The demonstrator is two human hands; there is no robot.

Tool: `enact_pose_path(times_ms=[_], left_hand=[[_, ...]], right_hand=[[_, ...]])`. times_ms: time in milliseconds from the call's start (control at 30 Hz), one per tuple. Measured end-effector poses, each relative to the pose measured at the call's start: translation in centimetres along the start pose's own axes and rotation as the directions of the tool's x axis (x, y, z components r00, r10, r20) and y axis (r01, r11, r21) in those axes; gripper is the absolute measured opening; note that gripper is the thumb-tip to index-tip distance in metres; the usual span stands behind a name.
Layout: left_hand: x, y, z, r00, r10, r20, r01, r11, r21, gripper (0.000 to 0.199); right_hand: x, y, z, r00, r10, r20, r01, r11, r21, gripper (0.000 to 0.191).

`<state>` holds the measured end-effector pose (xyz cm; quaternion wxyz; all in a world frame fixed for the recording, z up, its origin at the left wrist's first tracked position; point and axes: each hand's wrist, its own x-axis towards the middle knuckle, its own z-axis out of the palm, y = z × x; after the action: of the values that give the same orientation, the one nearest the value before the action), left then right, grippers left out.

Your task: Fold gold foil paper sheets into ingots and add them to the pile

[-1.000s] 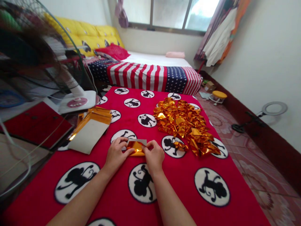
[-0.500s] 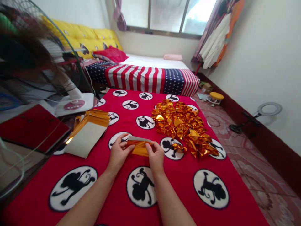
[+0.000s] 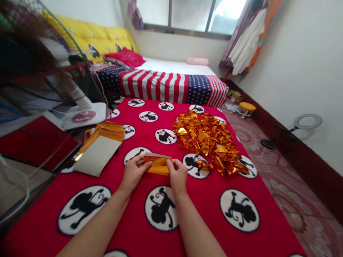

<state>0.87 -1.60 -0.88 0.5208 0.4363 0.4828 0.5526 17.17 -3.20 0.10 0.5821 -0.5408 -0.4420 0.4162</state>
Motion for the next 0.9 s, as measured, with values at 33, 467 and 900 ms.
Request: enact_pose_path(times_ms=[33, 467, 900], left_hand=[[0.00, 0.01, -0.02, 1.000, 0.003, 0.002, -0.003, 1.000, 0.003, 0.044], [0.01, -0.09, -0.25, 0.999, 0.050, -0.022, -0.047, 0.993, 0.111, 0.026], [-0.21, 0.57, -0.08, 0.998, 0.035, -0.046, -0.027, 0.987, 0.161, 0.028]], right_hand=[[-0.01, -0.01, 0.01, 1.000, -0.006, -0.004, 0.006, 1.000, -0.008, 0.031], [0.04, 0.73, -0.01, 1.000, -0.025, -0.018, 0.025, 1.000, 0.001, 0.029], [-0.05, 0.25, 0.12, 0.998, -0.046, -0.040, 0.045, 0.999, -0.017, 0.029]])
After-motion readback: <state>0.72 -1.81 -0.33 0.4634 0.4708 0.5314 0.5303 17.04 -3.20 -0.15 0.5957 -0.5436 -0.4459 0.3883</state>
